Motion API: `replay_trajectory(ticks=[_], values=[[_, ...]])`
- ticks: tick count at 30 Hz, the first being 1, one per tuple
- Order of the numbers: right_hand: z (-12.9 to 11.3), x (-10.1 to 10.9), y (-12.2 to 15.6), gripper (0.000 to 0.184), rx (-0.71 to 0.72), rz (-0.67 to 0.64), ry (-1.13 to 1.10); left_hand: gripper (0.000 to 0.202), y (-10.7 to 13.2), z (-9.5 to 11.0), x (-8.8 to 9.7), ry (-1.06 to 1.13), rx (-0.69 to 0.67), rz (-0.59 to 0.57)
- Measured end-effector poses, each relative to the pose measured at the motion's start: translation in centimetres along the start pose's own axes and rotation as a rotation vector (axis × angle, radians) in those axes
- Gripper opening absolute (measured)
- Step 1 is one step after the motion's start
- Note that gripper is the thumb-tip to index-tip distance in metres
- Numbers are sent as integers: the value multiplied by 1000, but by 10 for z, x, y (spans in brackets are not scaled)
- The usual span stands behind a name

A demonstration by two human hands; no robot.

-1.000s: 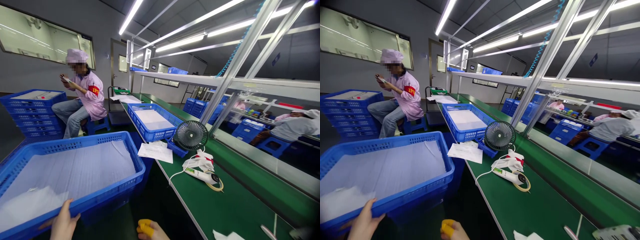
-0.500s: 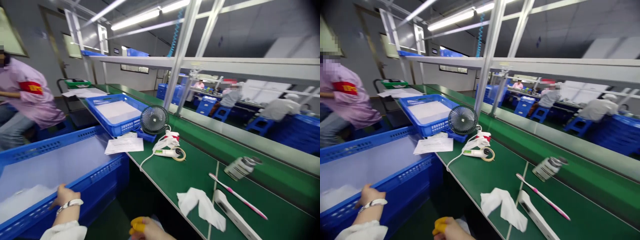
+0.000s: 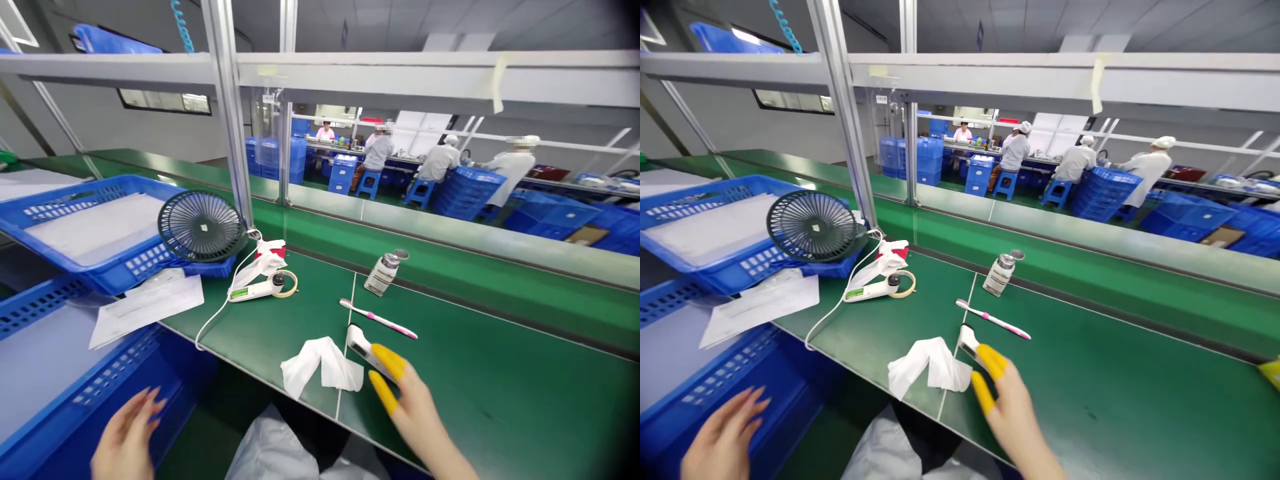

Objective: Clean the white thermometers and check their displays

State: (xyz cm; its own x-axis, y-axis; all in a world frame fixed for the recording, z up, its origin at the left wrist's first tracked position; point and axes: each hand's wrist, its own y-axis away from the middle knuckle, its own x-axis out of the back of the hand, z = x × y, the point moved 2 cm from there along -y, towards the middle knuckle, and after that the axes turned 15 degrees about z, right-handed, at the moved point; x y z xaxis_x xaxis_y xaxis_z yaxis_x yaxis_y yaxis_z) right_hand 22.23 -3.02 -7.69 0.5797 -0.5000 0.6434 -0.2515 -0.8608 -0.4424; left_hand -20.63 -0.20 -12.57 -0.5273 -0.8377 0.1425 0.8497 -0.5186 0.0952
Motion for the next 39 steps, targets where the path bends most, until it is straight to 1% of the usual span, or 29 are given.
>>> replay_trajectory(ticks=[1,2,3,4,6,8,9,10,11,12,13,15,16,18,20,21,22,23,24,25,26,28,31,35,39], values=[[18,7,-4,48,-12,2,135,41,11,11,-19,3,-106,-83],[32,11,-5,54,-22,-20,235,41,20,26,-41,-10,-246,-159],[41,13,-5,55,-37,-43,312,42,27,42,-65,-26,-400,-251],[47,13,-3,54,-50,-74,368,41,33,58,-90,-23,-462,-344],[48,11,1,46,-70,-117,430,41,39,84,-141,-40,-538,-512],[42,10,6,41,-82,-131,451,47,41,100,-183,-55,-570,-628],[39,10,7,40,-87,-127,453,50,41,105,-200,-66,-571,-672],[37,10,8,39,-96,-116,452,50,42,109,-212,-76,-562,-703],[35,10,8,38,-105,-104,452,50,43,112,-220,-83,-548,-733],[34,11,9,38,-112,-90,449,51,46,115,-224,-83,-530,-760],[34,11,9,37,-117,-75,444,52,50,119,-223,-76,-507,-785],[34,12,10,37,-129,-46,422,55,63,128,-211,-45,-440,-839],[34,12,11,37,-139,-30,410,55,73,133,-201,-26,-392,-872],[35,13,12,40,-168,-7,401,52,98,140,-177,10,-254,-959],[36,13,12,45,-192,-15,420,61,128,143,-152,26,-108,-1061],[37,13,12,47,-196,-37,431,62,142,143,-142,49,-5,-1122],[38,12,12,48,-195,-67,436,58,157,140,-134,164,267,-1221],[39,12,11,47,-192,-97,438,54,169,137,-127,255,471,-1281],[40,12,11,46,-188,-121,435,50,180,134,-122,313,598,-1315],[40,12,11,45,-182,-134,428,48,188,130,-118,355,690,-1327],[40,11,11,43,-175,-134,417,46,194,127,-115,367,739,-1322],[38,12,11,41,-164,-111,397,45,202,120,-110,354,775,-1303],[36,12,12,40,-167,-95,386,42,208,116,-105,324,775,-1297],[36,13,12,39,-185,-109,372,28,209,116,-99,307,745,-1272],[37,12,14,41,-216,-112,344,28,207,111,-95,260,702,-1236]])
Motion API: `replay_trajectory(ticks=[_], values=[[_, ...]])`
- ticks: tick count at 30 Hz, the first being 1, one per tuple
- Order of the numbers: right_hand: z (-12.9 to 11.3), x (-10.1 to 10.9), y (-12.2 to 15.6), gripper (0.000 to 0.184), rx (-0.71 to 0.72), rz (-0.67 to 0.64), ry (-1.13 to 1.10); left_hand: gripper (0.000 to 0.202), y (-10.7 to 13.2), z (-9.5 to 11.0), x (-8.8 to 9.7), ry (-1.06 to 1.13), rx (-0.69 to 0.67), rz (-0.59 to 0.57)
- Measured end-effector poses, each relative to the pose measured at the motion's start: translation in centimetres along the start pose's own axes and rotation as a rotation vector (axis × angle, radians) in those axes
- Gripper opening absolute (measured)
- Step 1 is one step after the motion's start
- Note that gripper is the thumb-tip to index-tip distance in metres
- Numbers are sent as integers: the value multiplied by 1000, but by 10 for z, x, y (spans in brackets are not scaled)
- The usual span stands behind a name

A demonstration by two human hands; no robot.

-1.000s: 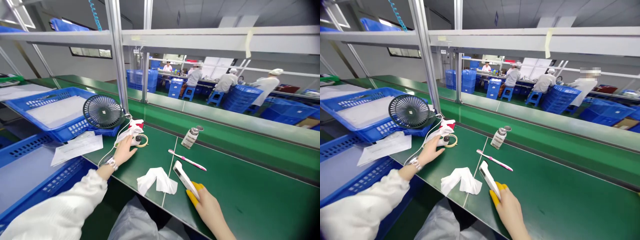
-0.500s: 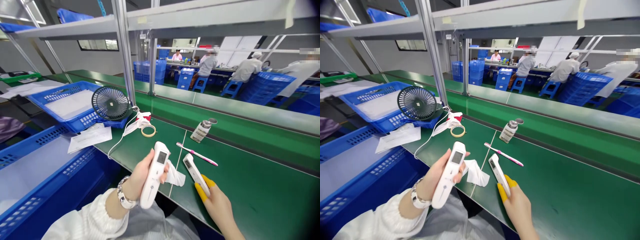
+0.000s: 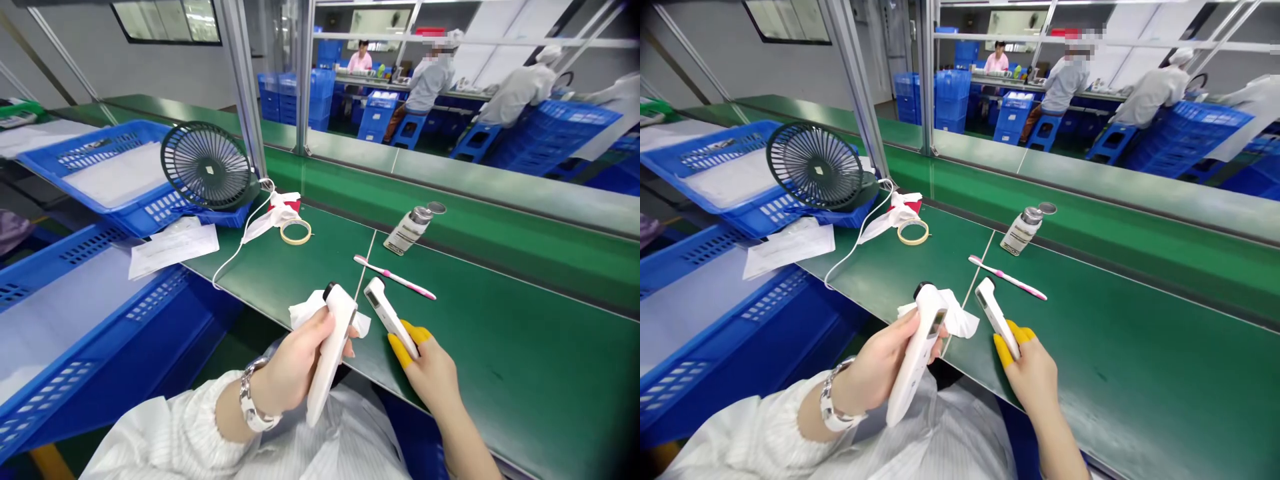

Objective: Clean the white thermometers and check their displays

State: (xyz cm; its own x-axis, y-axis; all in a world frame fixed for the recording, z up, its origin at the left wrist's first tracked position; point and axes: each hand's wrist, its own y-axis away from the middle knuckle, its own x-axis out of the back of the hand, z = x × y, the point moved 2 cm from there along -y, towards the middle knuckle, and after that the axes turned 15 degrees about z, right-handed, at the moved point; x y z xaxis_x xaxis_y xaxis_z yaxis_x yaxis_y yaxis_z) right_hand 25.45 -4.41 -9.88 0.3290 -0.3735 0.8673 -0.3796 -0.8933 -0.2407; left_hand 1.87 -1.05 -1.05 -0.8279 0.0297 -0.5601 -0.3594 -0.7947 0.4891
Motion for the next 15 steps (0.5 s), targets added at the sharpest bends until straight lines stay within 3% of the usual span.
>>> replay_trajectory(ticks=[4,8,12,14,15], values=[[1,-2,-1,43,-42,0,-55,28,-1,-1,3,20,18,5],[5,2,-5,43,-98,12,-182,48,-3,-3,5,87,137,-56],[-8,11,11,44,-171,-53,-513,56,-4,-3,6,190,166,8],[-28,16,30,47,-224,-104,-692,50,-4,-3,5,248,111,72],[-42,19,41,43,-327,-162,-917,43,-4,-3,4,270,72,97]])
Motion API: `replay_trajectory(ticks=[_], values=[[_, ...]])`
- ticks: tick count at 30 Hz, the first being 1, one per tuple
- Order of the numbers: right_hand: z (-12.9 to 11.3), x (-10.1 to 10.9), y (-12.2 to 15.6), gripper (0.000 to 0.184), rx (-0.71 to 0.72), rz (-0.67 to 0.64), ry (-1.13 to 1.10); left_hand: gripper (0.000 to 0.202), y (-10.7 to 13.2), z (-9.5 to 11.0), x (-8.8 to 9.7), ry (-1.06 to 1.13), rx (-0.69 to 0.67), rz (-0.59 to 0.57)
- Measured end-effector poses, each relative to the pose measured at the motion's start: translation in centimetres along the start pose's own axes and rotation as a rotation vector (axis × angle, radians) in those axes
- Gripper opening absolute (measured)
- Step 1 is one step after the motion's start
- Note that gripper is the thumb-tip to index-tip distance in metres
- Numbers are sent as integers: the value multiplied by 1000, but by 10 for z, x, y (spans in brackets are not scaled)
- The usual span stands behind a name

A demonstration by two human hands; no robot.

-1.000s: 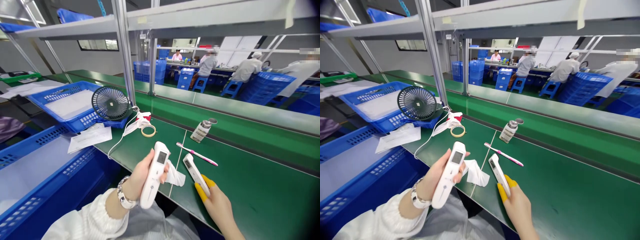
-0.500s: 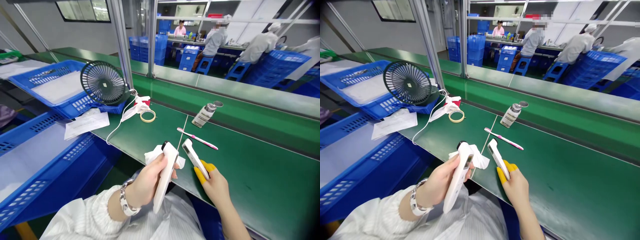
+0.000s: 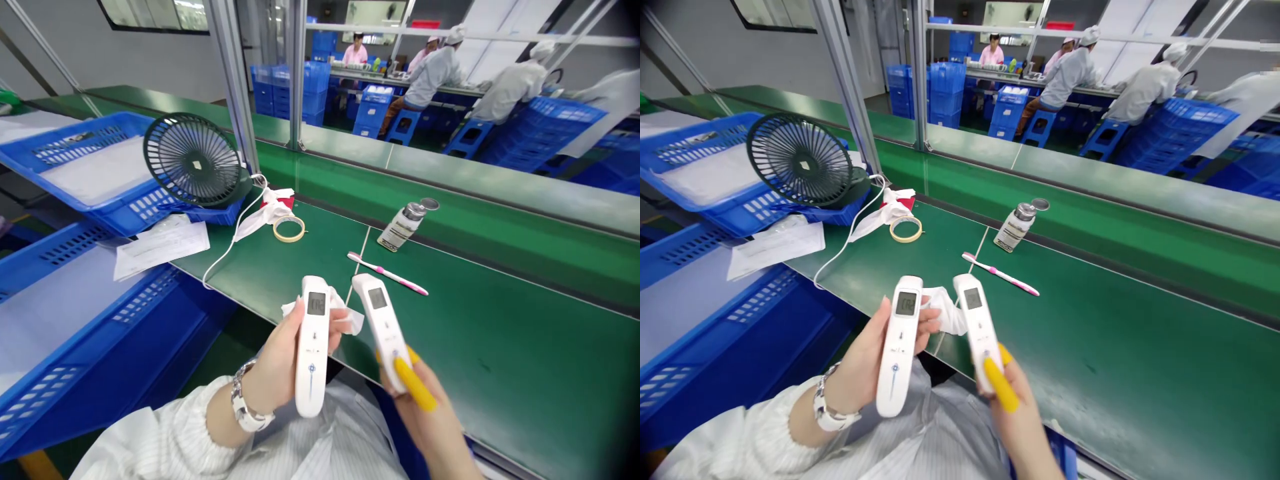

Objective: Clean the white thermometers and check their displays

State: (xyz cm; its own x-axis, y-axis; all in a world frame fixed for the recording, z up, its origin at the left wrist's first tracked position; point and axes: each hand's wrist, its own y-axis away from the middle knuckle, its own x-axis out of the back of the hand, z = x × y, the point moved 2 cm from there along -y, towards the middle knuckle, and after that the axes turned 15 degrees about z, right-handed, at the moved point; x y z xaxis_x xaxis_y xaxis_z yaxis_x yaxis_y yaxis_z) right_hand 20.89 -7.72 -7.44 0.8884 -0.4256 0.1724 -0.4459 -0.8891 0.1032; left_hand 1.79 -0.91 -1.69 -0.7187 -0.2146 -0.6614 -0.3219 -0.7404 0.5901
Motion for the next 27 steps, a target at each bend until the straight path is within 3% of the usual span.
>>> replay_trajectory(ticks=[3,6,13,27], values=[[-19,-31,36,38,-263,-177,-368,31,2,-1,-3,43,-93,-17],[-35,-47,52,44,-359,-276,-431,31,5,-2,-5,31,-98,-70],[-43,-42,56,36,-275,-453,-394,21,11,0,-1,-33,-61,-95],[-40,-34,61,44,-180,-524,-292,24,16,4,-2,-29,65,-40]])
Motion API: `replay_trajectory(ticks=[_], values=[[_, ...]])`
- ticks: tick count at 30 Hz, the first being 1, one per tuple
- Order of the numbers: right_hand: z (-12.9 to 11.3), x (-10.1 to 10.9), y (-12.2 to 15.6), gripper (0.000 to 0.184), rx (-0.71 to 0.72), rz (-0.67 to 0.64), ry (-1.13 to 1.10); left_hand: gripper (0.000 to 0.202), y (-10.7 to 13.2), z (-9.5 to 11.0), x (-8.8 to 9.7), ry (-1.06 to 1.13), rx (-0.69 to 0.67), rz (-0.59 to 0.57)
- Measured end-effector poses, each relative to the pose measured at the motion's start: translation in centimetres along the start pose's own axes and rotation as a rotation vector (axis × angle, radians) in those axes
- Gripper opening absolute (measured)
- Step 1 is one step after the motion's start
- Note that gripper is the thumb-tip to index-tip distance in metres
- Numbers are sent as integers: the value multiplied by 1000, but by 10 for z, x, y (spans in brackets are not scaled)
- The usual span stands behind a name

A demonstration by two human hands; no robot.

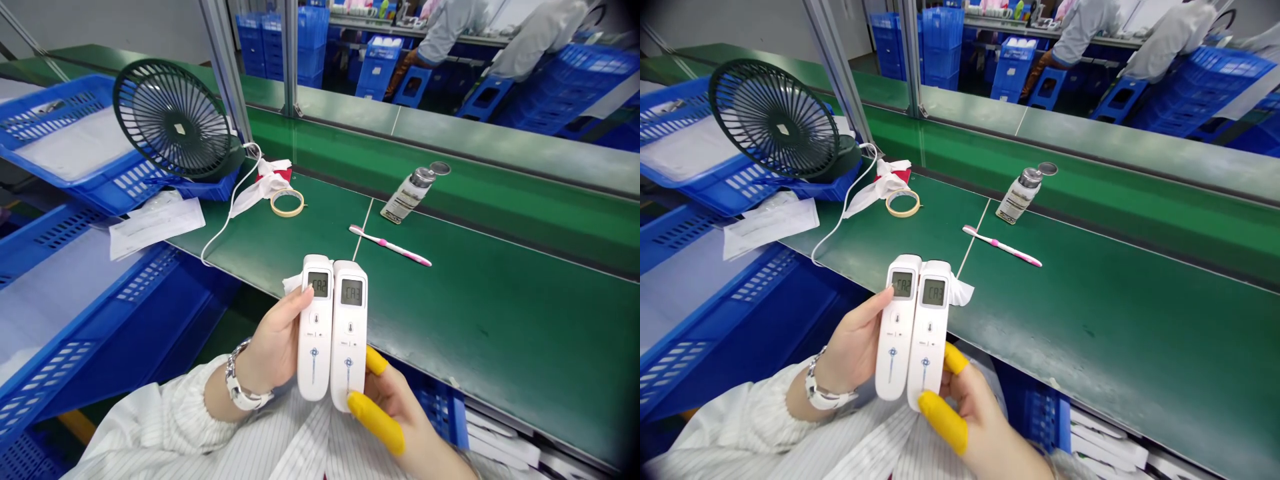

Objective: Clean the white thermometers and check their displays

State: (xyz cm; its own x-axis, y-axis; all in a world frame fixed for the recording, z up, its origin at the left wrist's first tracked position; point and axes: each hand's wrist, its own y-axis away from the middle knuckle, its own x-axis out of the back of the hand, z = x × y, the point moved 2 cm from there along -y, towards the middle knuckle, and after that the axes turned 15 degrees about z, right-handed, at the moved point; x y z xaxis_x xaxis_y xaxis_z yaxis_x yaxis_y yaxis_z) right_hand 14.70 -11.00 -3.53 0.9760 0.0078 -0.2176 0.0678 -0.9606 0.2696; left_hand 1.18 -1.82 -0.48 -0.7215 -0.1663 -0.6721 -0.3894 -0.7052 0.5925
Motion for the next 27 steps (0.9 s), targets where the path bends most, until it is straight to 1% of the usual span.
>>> replay_trajectory(ticks=[5,10,13,16,19,21,23,25,27], values=[[4,2,0,45,-5,11,2,22,0,-1,1,37,15,39],[0,0,-1,44,-30,-5,-14,25,0,0,-1,6,39,69],[0,2,0,44,-46,0,-18,28,0,0,-2,-13,42,55],[9,7,2,39,-48,57,-66,30,-1,-1,-3,-8,52,30],[18,11,1,49,-33,89,-128,30,-3,-2,-1,11,75,26],[19,10,0,54,-44,92,-141,30,-4,-2,0,24,88,27],[15,7,-2,50,-83,76,-152,32,-4,-2,0,27,89,11],[9,2,-5,40,-121,41,-157,39,-4,-3,0,27,76,-9],[3,-3,-6,39,-106,22,-149,45,-4,-3,0,46,40,-5]])
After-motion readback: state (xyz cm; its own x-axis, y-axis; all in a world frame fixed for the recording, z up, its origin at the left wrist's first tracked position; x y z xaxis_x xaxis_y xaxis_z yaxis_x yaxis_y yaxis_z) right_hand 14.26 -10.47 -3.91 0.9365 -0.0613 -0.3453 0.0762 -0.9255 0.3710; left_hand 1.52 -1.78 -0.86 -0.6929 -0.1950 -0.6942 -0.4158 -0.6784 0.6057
